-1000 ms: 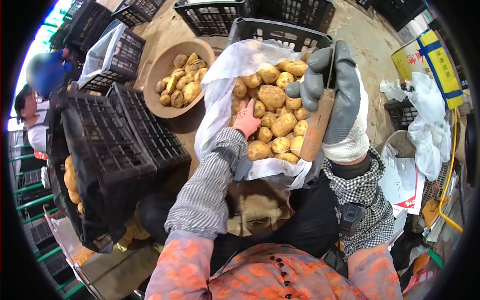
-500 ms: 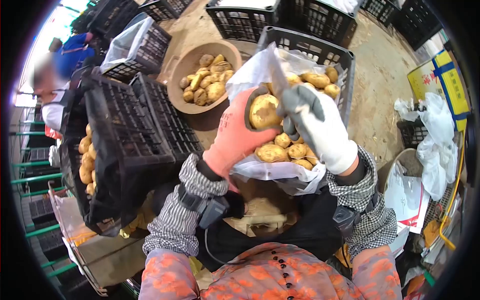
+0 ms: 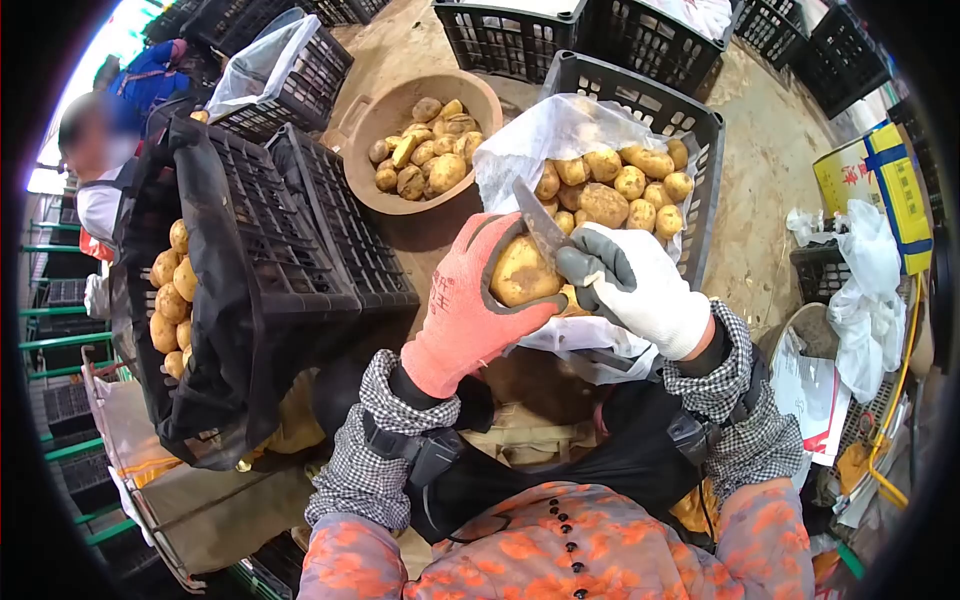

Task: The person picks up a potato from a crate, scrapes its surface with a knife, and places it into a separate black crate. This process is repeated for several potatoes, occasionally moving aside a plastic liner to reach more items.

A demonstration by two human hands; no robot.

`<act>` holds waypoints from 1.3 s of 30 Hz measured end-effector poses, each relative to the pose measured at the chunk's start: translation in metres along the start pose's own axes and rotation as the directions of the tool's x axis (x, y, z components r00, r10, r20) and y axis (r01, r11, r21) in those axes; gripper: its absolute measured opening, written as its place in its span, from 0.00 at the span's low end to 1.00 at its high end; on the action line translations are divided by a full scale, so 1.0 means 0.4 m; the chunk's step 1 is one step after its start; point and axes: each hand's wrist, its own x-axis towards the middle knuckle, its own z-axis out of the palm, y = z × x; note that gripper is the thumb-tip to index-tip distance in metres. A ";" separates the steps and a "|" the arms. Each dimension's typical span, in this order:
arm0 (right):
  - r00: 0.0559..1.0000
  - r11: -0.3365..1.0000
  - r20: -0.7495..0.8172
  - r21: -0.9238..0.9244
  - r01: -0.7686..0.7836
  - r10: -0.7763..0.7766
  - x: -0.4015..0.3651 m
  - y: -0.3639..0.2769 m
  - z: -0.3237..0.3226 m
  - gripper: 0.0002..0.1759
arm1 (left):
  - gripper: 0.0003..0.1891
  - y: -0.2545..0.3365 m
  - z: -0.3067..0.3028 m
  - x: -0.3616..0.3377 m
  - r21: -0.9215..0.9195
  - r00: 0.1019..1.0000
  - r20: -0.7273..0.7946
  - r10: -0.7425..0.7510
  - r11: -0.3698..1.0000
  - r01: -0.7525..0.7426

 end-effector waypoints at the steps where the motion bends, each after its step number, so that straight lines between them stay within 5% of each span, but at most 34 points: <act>1: 0.997 0.995 0.069 -0.088 0.037 -0.031 0.005 -0.005 -0.004 0.13 | 0.37 -0.004 -0.004 0.000 -0.015 0.999 0.039 -0.015 1.000 0.016; 2: 0.997 0.996 0.073 -0.088 0.034 -0.027 0.006 -0.003 0.006 0.13 | 0.37 -0.008 -0.004 0.000 -0.018 0.999 0.040 -0.019 1.000 0.020; 4: 0.965 0.896 0.042 0.363 -0.255 0.258 0.002 -0.006 0.036 0.18 | 0.37 -0.011 -0.001 0.000 0.031 0.999 -0.031 0.020 0.999 -0.019; 7: 0.924 0.727 0.070 0.595 -0.342 0.377 0.008 -0.026 0.057 0.20 | 0.37 0.006 -0.005 0.007 0.081 0.998 -0.060 0.023 0.997 -0.018; 9: 0.944 0.849 0.051 0.422 -0.317 0.327 0.005 -0.018 0.045 0.17 | 0.37 0.011 -0.008 0.005 0.094 0.998 -0.061 -0.009 0.995 0.015; 11: 0.994 0.985 -0.065 -0.153 0.081 -0.092 0.003 -0.012 0.045 0.13 | 0.37 0.014 -0.010 -0.003 0.110 0.997 -0.066 -0.045 0.993 0.052; 12: 0.981 0.974 -0.135 -0.200 0.109 -0.137 0.001 -0.006 0.059 0.10 | 0.36 0.015 -0.008 -0.006 0.154 0.997 -0.066 -0.041 0.987 0.051; 17: 0.985 0.923 -0.047 -0.359 0.139 -0.167 -0.008 0.002 0.056 0.11 | 0.35 0.016 -0.004 -0.014 0.265 0.998 -0.005 -0.055 0.963 0.054; 20: 0.988 0.951 0.002 -0.272 0.149 -0.154 -0.007 0.012 0.054 0.11 | 0.34 0.016 0.000 -0.015 0.242 0.997 0.020 -0.070 0.968 0.063; 22: 0.994 0.997 -0.075 0.025 -0.076 0.078 -0.006 0.013 0.068 0.11 | 0.34 0.022 0.001 -0.009 0.235 0.998 -0.058 -0.026 0.971 0.039; 23: 0.994 0.997 -0.077 0.023 -0.074 0.075 -0.005 0.006 0.071 0.11 | 0.34 0.025 0.000 -0.007 0.235 0.998 -0.059 -0.022 0.971 0.036; 25: 0.986 0.978 -0.147 -0.207 0.041 -0.073 -0.007 -0.012 0.070 0.11 | 0.35 0.032 -0.003 -0.008 0.281 0.997 -0.063 -0.051 0.957 0.067; 27: 0.996 0.967 -0.057 -0.251 0.049 -0.065 -0.005 -0.001 0.064 0.11 | 0.35 0.024 -0.001 -0.013 0.288 0.997 -0.036 -0.074 0.954 0.081; 29: 0.954 0.962 -0.146 -0.117 0.247 -0.263 -0.009 0.035 0.076 0.10 | 0.34 0.011 0.002 -0.015 0.295 0.995 -0.006 -0.096 0.951 0.093; 30: 0.998 0.964 -0.065 0.264 -0.007 0.025 -0.011 0.021 0.069 0.11 | 0.34 0.003 0.002 -0.014 0.202 0.999 -0.025 -0.045 0.978 0.049; 31: 0.958 0.769 0.116 0.575 -0.281 0.263 -0.014 -0.003 0.058 0.12 | 0.33 -0.001 0.001 -0.011 0.108 0.999 -0.050 0.005 0.994 0.001; 32: 0.922 0.641 0.109 0.689 -0.339 0.371 -0.010 -0.024 0.058 0.13 | 0.33 0.003 -0.002 -0.006 0.108 0.999 -0.053 0.005 0.994 0.000; 33: 0.930 0.585 0.021 0.772 -0.248 0.367 -0.006 -0.025 0.064 0.14 | 0.31 0.014 -0.011 0.000 -0.231 0.975 0.028 -0.221 0.948 0.221; 34: 0.929 0.591 0.049 0.759 -0.274 0.367 -0.003 -0.026 0.063 0.14 | 0.28 0.020 -0.017 0.002 -0.517 0.902 0.178 -0.394 0.742 0.427; 35: 0.926 0.594 0.077 0.747 -0.300 0.370 -0.003 -0.026 0.061 0.14 | 0.24 0.004 0.005 -0.009 -0.716 0.927 0.176 -0.330 0.603 0.351; 37: 0.928 0.582 0.092 0.755 -0.301 0.361 -0.005 -0.014 0.069 0.14 | 0.26 -0.041 0.023 -0.020 -0.682 0.870 0.304 -0.389 0.548 0.484; 39: 0.926 0.569 0.107 0.762 -0.309 0.361 -0.009 -0.008 0.073 0.15 | 0.30 -0.056 0.043 -0.018 -0.600 0.896 0.255 -0.362 0.668 0.441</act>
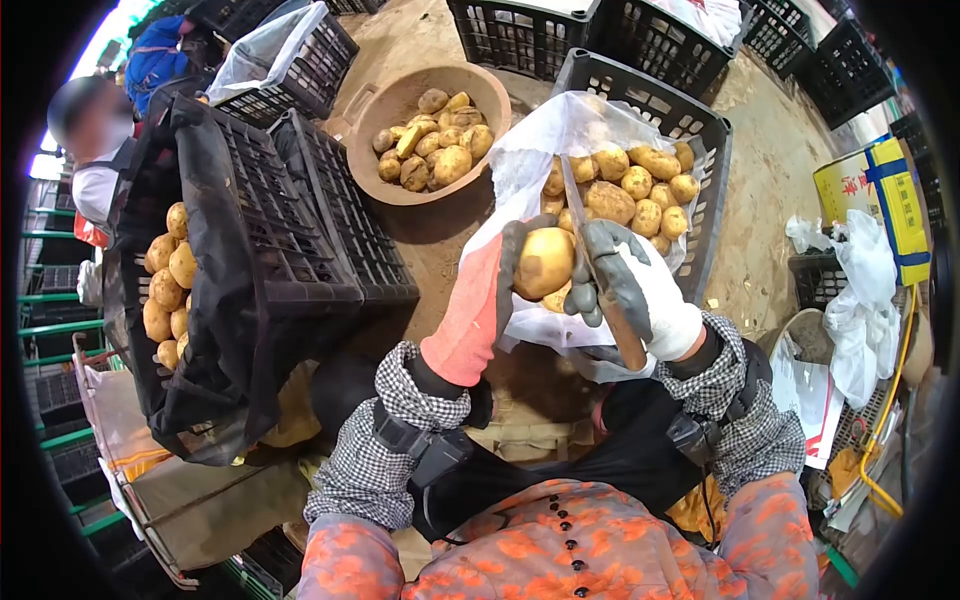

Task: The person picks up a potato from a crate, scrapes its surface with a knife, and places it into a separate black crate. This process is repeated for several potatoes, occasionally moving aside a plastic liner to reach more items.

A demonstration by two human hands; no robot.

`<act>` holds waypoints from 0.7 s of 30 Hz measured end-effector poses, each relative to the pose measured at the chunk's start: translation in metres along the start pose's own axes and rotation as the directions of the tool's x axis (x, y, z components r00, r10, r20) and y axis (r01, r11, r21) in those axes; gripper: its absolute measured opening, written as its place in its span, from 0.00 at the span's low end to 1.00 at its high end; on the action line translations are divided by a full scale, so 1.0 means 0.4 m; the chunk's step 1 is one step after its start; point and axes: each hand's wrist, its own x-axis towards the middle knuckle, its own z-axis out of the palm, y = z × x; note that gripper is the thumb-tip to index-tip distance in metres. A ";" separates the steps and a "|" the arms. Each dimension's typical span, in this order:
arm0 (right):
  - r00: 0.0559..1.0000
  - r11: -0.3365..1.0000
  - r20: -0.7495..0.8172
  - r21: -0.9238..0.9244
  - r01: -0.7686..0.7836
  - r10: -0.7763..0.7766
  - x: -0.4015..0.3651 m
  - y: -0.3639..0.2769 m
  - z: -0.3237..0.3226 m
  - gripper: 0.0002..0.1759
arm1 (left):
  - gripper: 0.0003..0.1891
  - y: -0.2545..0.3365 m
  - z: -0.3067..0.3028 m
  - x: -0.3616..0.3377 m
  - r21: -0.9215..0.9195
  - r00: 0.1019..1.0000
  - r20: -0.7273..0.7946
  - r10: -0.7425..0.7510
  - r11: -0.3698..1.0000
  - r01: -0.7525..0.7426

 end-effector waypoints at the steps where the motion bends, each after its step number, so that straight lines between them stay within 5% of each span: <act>1: 0.999 0.999 0.046 0.037 -0.007 0.005 -0.002 0.001 0.000 0.15 | 0.30 -0.008 0.007 -0.001 -0.106 1.000 -0.017 0.007 0.994 -0.009; 4: 0.995 0.997 0.103 0.076 -0.015 0.008 -0.001 -0.019 -0.011 0.16 | 0.31 -0.009 0.017 -0.013 -0.185 0.998 -0.038 0.044 0.982 -0.050; 6: 0.993 0.997 0.115 0.077 -0.008 -0.001 0.000 -0.033 -0.008 0.16 | 0.33 0.006 0.015 -0.023 -0.268 0.994 0.048 -0.099 0.957 0.108; 8: 0.999 0.997 -0.015 -0.073 0.028 -0.029 0.002 -0.036 0.004 0.17 | 0.31 0.030 0.019 -0.027 -0.316 0.990 0.076 -0.115 0.939 0.133; 10: 0.999 0.975 -0.047 -0.223 0.015 -0.027 0.005 -0.031 -0.015 0.17 | 0.33 0.005 0.027 -0.026 -0.109 0.988 0.011 0.153 0.982 -0.151; 12: 0.989 0.694 0.083 -0.705 0.147 -0.125 0.013 -0.029 -0.044 0.15 | 0.37 0.003 0.026 -0.030 -0.058 0.994 0.003 0.113 0.992 -0.112; 13: 0.952 0.574 0.154 -0.768 0.283 -0.264 0.019 -0.011 -0.054 0.15 | 0.38 0.006 0.030 -0.031 0.110 0.991 -0.008 0.132 0.985 -0.130; 18: 0.873 0.364 0.268 -0.829 0.424 -0.407 0.018 -0.007 -0.054 0.11 | 0.38 -0.006 0.027 -0.035 0.493 0.971 -0.001 0.238 0.845 -0.207; 21: 0.892 0.244 0.414 -0.860 0.448 -0.179 0.007 -0.033 -0.041 0.15 | 0.37 -0.001 0.024 -0.037 0.654 0.955 0.055 0.292 0.712 -0.256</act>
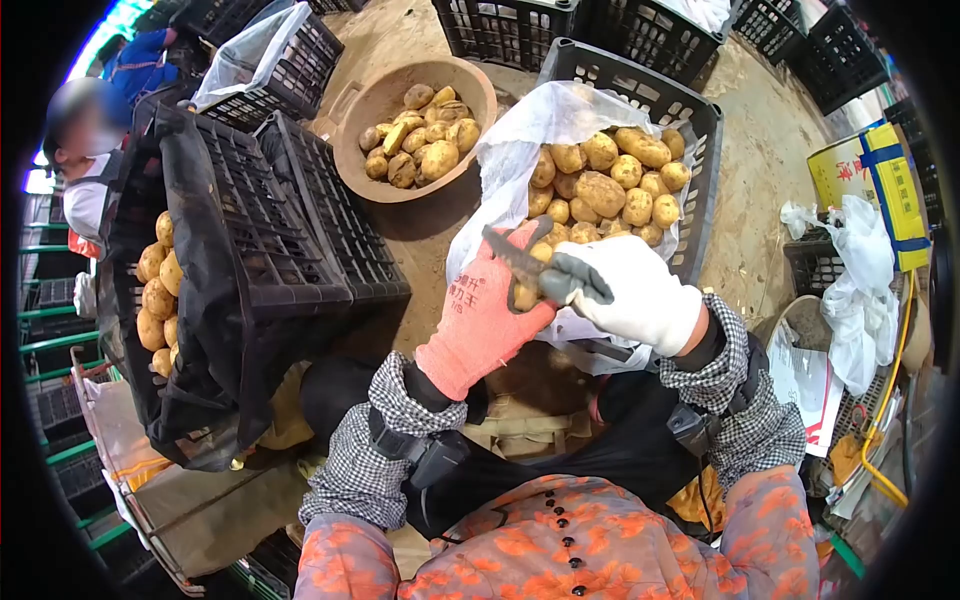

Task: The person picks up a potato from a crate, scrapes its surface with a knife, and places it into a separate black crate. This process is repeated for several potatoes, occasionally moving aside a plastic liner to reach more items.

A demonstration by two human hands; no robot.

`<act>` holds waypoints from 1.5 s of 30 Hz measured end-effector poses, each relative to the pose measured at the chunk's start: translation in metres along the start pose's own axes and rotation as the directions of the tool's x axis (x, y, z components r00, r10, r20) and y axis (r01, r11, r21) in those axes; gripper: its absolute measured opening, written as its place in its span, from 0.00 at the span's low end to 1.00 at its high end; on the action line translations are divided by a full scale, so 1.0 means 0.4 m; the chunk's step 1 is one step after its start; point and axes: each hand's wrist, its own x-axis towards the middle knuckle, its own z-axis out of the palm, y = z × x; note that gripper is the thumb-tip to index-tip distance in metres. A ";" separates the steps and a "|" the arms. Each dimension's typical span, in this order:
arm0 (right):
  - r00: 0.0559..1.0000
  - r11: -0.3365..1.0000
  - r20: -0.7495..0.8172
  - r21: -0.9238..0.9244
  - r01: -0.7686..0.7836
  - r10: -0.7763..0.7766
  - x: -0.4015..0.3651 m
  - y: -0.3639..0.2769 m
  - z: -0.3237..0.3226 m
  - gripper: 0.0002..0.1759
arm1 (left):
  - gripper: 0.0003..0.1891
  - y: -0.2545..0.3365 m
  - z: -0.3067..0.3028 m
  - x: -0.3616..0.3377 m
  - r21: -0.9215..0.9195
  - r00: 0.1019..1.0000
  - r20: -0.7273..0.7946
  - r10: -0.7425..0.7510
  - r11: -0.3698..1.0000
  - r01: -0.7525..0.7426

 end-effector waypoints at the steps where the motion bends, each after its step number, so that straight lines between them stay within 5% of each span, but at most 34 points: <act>1: 1.000 1.000 0.000 0.001 0.000 0.000 -0.001 -0.004 0.003 0.15 | 0.37 -0.002 -0.002 0.003 -0.058 1.000 0.001 -0.019 0.998 0.019; 3: 0.973 0.827 -0.005 0.529 -0.192 0.229 -0.002 -0.018 0.010 0.16 | 0.37 -0.001 -0.008 0.009 -0.112 0.999 0.004 -0.032 0.993 0.032; 5: 0.907 0.520 0.105 0.790 -0.326 0.409 0.002 -0.021 0.018 0.21 | 0.37 0.008 -0.017 0.014 -0.323 0.991 0.000 -0.134 0.938 0.127; 7: 0.936 0.747 0.004 0.602 -0.283 0.351 0.010 -0.021 0.012 0.18 | 0.38 0.014 -0.030 0.016 -0.378 0.985 -0.008 -0.174 0.912 0.158; 9: 0.973 0.883 -0.097 0.447 -0.146 0.210 0.005 0.002 0.029 0.16 | 0.39 0.003 -0.037 0.010 0.099 0.997 -0.066 -0.034 0.994 0.040; 11: 0.984 0.964 -0.170 0.267 -0.007 0.055 -0.001 0.018 0.035 0.15 | 0.39 0.014 -0.039 0.008 0.149 0.997 -0.044 -0.062 0.987 0.068; 17: 0.984 0.988 -0.157 0.112 0.102 -0.084 -0.003 0.010 0.040 0.14 | 0.40 0.006 -0.034 0.008 0.168 0.999 -0.022 -0.049 0.984 0.052; 18: 0.977 0.863 -0.085 0.488 -0.131 0.196 0.002 -0.033 0.028 0.15 | 0.39 0.005 -0.036 0.012 0.109 0.997 -0.071 -0.017 0.994 0.025; 19: 0.904 0.553 0.089 0.764 -0.331 0.417 0.006 -0.056 0.022 0.16 | 0.39 0.009 -0.039 0.012 0.110 0.997 -0.074 -0.017 0.994 0.025; 20: 0.937 0.685 0.005 0.681 -0.258 0.348 0.005 -0.033 0.037 0.18 | 0.39 0.021 -0.042 0.012 0.147 0.996 -0.088 -0.018 0.989 0.031; 24: 0.943 0.729 0.116 0.608 -0.315 0.312 0.006 -0.015 0.023 0.18 | 0.38 0.030 -0.049 0.008 0.207 0.998 -0.023 -0.053 0.977 0.056; 27: 0.997 0.956 -0.018 0.286 -0.068 0.076 0.003 0.005 0.031 0.17 | 0.38 0.015 -0.043 0.003 0.122 0.997 0.015 -0.073 0.990 0.071; 30: 0.965 0.820 0.032 0.521 -0.238 0.259 0.007 -0.022 0.034 0.16 | 0.38 -0.011 -0.029 0.005 -0.120 0.993 -0.051 -0.109 0.987 0.103; 33: 0.954 0.753 0.014 0.610 -0.247 0.301 0.010 -0.018 0.039 0.16 | 0.38 0.006 -0.047 0.007 0.084 0.996 -0.014 -0.093 0.992 0.094; 35: 0.990 0.920 -0.047 0.377 -0.105 0.132 0.006 0.012 0.043 0.17 | 0.39 0.001 -0.046 0.002 0.100 0.997 0.001 -0.074 0.992 0.073; 39: 0.998 0.990 0.028 0.132 0.049 -0.053 -0.003 0.009 0.033 0.17 | 0.41 -0.011 -0.048 0.001 0.024 0.992 0.104 -0.076 0.997 0.074; 40: 0.983 0.813 0.022 0.560 -0.162 0.181 -0.010 -0.014 0.040 0.17 | 0.41 0.000 -0.055 0.003 0.025 0.992 0.107 -0.073 0.997 0.070; 41: 0.917 0.425 0.120 0.858 -0.288 0.379 -0.007 -0.033 0.042 0.16 | 0.42 0.017 -0.065 0.004 -0.295 0.949 0.208 -0.237 0.910 0.292; 43: 0.906 0.256 0.120 0.937 -0.239 0.405 0.011 -0.045 0.027 0.14 | 0.43 0.024 -0.064 0.005 -0.555 0.872 0.346 -0.347 0.674 0.488; 45: 0.898 0.199 0.137 0.951 -0.238 0.418 0.009 -0.052 0.015 0.15 | 0.43 0.014 -0.043 0.009 -0.720 0.970 0.203 -0.135 0.651 0.241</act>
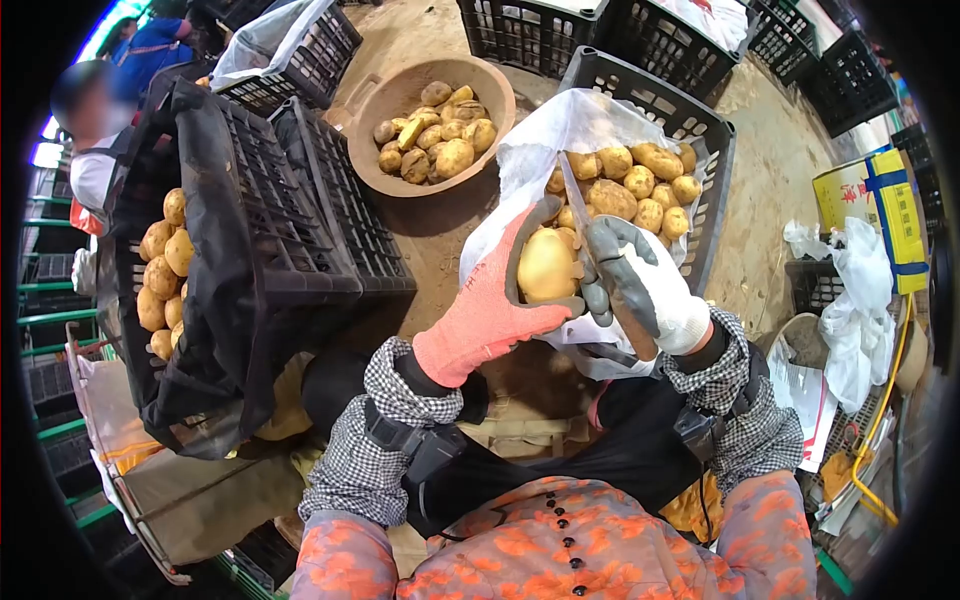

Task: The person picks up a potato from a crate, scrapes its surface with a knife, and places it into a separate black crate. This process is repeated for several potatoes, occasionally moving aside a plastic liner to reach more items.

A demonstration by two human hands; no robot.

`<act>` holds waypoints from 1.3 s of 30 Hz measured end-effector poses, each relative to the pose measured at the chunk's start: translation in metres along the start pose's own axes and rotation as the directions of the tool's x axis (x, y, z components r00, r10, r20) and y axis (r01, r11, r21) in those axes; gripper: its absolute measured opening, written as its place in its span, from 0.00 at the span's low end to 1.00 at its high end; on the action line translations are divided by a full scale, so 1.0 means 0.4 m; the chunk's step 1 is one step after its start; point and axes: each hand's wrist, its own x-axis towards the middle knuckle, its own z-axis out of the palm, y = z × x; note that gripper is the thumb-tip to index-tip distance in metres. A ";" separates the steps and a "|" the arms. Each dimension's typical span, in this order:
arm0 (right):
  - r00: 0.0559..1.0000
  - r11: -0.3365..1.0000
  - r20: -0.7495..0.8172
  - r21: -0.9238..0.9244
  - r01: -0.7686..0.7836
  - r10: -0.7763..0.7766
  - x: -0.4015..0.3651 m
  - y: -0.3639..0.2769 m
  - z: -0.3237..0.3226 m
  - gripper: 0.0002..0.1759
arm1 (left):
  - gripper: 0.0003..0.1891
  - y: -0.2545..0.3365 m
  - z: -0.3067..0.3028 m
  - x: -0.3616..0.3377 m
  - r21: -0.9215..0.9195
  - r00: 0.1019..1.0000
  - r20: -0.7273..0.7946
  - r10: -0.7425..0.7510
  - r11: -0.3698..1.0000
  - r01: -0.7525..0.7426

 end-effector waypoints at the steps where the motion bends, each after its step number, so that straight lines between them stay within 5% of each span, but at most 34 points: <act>1: 1.000 1.000 0.002 -0.001 0.001 -0.001 0.001 0.000 -0.003 0.15 | 0.43 0.006 0.002 -0.004 0.001 1.000 -0.002 0.002 1.000 -0.002; 4: 0.997 0.998 0.067 0.047 0.039 -0.042 -0.001 0.006 -0.021 0.13 | 0.38 0.022 0.008 -0.017 -0.064 0.993 -0.024 -0.118 0.991 0.116; 5: 0.986 0.971 0.084 -0.183 0.156 -0.142 0.003 0.001 -0.035 0.13 | 0.36 0.020 0.002 -0.020 -0.104 0.997 -0.078 -0.021 0.995 0.013; 7: 0.914 0.875 0.166 -0.267 0.404 -0.371 0.012 -0.029 -0.073 0.15 | 0.30 0.031 -0.020 -0.029 -0.248 0.958 -0.273 0.087 0.956 -0.158; 9: 0.894 0.881 -0.089 -0.235 0.410 -0.440 0.018 -0.054 -0.096 0.16 | 0.24 0.052 -0.137 -0.065 -0.513 0.880 -0.471 0.059 0.793 -0.327; 11: 0.856 0.876 -0.188 -0.111 0.469 -0.481 0.015 -0.085 -0.113 0.15 | 0.39 0.174 -0.206 -0.094 0.008 0.603 -0.663 0.444 0.809 -0.588; 12: 0.846 0.867 -0.192 -0.066 0.494 -0.497 0.013 -0.092 -0.128 0.17 | 0.44 0.225 -0.275 -0.125 -0.442 0.761 -0.400 0.510 0.620 -0.648; 13: 0.826 0.845 -0.184 -0.082 0.528 -0.533 0.010 -0.095 -0.133 0.17 | 0.50 0.256 -0.296 -0.141 -0.743 0.797 -0.276 0.537 0.407 -0.531; 14: 0.823 0.845 -0.193 -0.077 0.530 -0.534 0.009 -0.094 -0.132 0.17 | 0.55 0.262 -0.344 -0.169 -0.742 0.782 -0.255 0.568 0.403 -0.535; 16: 0.836 0.863 -0.218 -0.095 0.496 -0.504 0.009 -0.091 -0.130 0.17 | 0.47 0.264 -0.292 -0.136 -0.689 0.740 -0.399 0.542 0.356 -0.632; 17: 0.850 0.876 -0.212 -0.117 0.468 -0.483 0.008 -0.095 -0.137 0.17 | 0.39 0.244 -0.274 -0.105 -0.690 0.825 -0.230 0.516 0.512 -0.512; 18: 0.849 0.876 -0.217 -0.117 0.467 -0.482 0.007 -0.100 -0.142 0.17 | 0.31 0.208 -0.251 -0.072 -0.655 0.886 -0.060 0.459 0.652 -0.382; 20: 0.794 0.815 -0.187 -0.099 0.570 -0.578 0.006 -0.114 -0.148 0.17 | 0.27 0.075 -0.105 0.006 -0.135 0.854 -0.387 0.349 0.894 -0.427; 21: 0.763 0.798 -0.237 -0.130 0.588 -0.601 0.001 -0.124 -0.152 0.17 | 0.27 0.048 -0.064 0.038 0.160 0.959 -0.275 0.074 0.987 -0.030; 22: 0.761 0.799 -0.248 -0.133 0.587 -0.600 0.002 -0.126 -0.165 0.17 | 0.27 -0.033 -0.046 0.086 0.519 0.992 -0.074 0.106 0.853 -0.053; 24: 0.729 0.767 -0.295 -0.020 0.641 -0.617 0.007 -0.132 -0.190 0.21 | 0.26 -0.185 0.016 0.139 0.823 0.995 0.097 -0.015 0.563 -0.072; 26: 0.709 0.753 -0.329 -0.011 0.658 -0.624 0.004 -0.132 -0.187 0.21 | 0.31 -0.364 0.000 0.190 0.930 0.942 0.188 -0.276 0.357 -0.081; 27: 0.729 0.782 -0.338 -0.038 0.622 -0.596 0.003 -0.134 -0.188 0.20 | 0.37 -0.375 0.020 0.210 0.985 0.827 0.158 -0.540 0.148 -0.091; 31: 0.754 0.809 -0.332 -0.049 0.586 -0.567 -0.003 -0.134 -0.200 0.18 | 0.44 -0.406 0.040 0.245 0.995 0.742 0.097 -0.664 0.049 -0.086; 34: 0.752 0.801 -0.314 -0.052 0.596 -0.579 0.003 -0.141 -0.212 0.18 | 0.38 -0.381 -0.003 0.248 0.911 0.770 0.094 -0.632 0.367 0.190; 35: 0.759 0.811 -0.324 -0.043 0.584 -0.564 0.001 -0.141 -0.210 0.17 | 0.36 -0.375 -0.014 0.248 0.569 0.825 0.160 -0.542 0.733 0.372; 36: 0.768 0.820 -0.332 -0.035 0.571 -0.548 -0.001 -0.141 -0.205 0.17 | 0.34 -0.368 -0.022 0.245 0.063 0.888 0.161 -0.431 0.902 0.427; 39: 0.791 0.820 -0.225 -0.078 0.567 -0.569 -0.008 -0.128 -0.187 0.17 | 0.31 -0.211 0.017 0.207 -0.471 0.936 0.185 -0.299 0.809 0.352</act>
